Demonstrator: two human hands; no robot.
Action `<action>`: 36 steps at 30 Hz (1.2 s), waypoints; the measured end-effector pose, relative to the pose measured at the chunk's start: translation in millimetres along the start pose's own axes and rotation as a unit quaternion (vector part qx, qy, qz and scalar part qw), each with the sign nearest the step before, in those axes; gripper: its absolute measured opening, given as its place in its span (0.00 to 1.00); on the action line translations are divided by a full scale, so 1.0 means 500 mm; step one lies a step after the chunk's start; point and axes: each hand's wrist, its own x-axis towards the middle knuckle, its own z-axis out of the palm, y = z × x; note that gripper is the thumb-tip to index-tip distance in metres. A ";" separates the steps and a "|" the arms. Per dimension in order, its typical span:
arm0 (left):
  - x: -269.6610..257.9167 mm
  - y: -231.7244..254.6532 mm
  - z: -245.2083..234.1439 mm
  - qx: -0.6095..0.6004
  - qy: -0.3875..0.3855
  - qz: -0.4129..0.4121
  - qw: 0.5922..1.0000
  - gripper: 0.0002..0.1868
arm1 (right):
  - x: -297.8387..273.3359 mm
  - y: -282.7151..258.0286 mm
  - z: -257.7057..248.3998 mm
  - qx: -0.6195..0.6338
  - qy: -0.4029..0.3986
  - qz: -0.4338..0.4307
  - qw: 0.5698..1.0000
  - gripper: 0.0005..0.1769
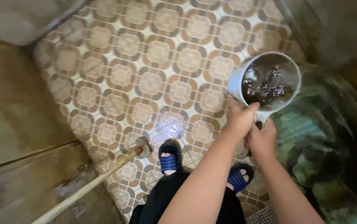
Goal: Cleaning the floor and organizing items in a bathroom.
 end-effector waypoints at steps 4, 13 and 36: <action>0.053 0.038 -0.102 -0.034 0.016 -0.075 0.996 0.53 | -0.014 -0.043 0.087 -0.034 -0.065 -0.037 0.997 0.13; -0.036 0.227 -0.400 -0.332 0.222 -0.128 0.908 0.58 | -0.155 -0.127 0.337 -0.149 -0.237 -0.086 0.956 0.11; -0.147 0.024 -1.034 -0.480 0.644 -0.306 0.511 0.42 | -0.460 0.069 0.811 -0.471 -0.578 -0.062 0.663 0.21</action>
